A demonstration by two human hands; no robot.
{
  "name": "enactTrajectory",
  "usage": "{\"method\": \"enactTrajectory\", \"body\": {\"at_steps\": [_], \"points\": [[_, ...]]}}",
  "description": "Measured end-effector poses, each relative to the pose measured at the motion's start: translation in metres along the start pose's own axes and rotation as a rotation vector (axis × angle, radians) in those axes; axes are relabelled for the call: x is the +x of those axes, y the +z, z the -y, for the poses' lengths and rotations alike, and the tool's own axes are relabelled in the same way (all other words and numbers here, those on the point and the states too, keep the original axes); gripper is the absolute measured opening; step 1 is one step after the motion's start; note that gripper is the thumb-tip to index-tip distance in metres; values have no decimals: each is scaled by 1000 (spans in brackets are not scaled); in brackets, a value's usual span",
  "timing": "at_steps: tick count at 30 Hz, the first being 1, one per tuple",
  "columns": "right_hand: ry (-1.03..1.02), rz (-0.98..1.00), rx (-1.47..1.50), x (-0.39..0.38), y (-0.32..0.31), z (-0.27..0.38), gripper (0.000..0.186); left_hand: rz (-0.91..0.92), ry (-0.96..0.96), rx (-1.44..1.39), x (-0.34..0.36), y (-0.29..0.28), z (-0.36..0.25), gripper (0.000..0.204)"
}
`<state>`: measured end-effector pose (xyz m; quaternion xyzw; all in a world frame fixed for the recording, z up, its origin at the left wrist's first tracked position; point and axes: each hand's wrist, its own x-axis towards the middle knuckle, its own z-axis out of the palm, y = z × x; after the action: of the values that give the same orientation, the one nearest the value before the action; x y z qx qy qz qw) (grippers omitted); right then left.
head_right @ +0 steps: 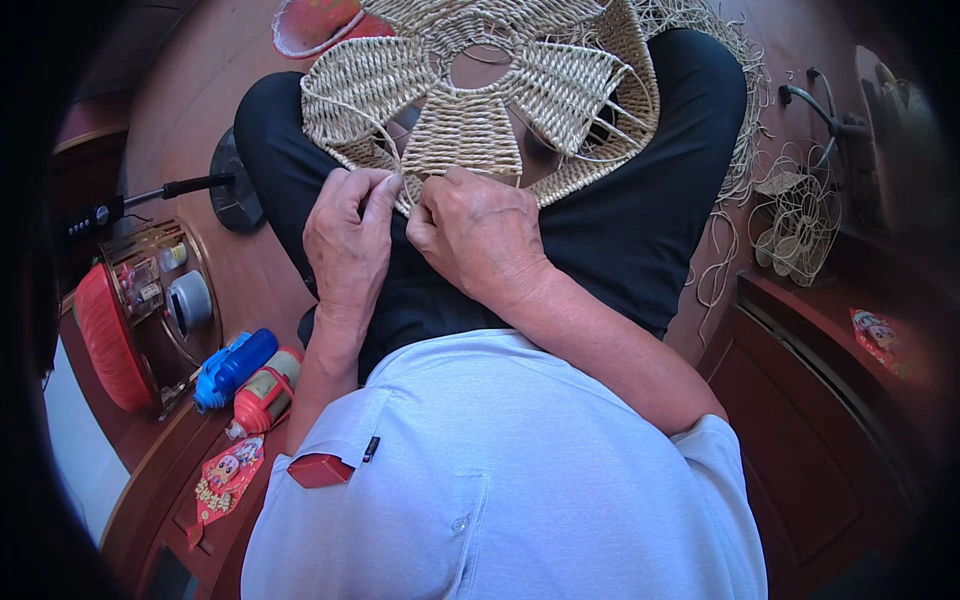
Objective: Weaving a decorative flower-shaped straw basket or mat by hand.
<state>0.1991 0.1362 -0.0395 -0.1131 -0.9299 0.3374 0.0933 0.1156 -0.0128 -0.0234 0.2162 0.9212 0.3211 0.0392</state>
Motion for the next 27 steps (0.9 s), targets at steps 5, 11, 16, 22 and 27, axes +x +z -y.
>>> {"method": "enactTrajectory", "body": {"at_steps": [5,11,16,22,27], "points": [[8,5,54,0,-2,-1,22,236,-189,-150,-9,-14,-9,25],[55,79,29,1,-5,1,26,332,-147,-193,-6,-20,-6,31],[93,104,37,2,-7,1,26,296,-241,-181,6,-12,1,20],[74,97,39,2,-8,2,25,200,-197,-161,2,-4,0,15],[89,124,52,3,-9,1,25,477,-389,-454,5,-20,-2,18]]}}
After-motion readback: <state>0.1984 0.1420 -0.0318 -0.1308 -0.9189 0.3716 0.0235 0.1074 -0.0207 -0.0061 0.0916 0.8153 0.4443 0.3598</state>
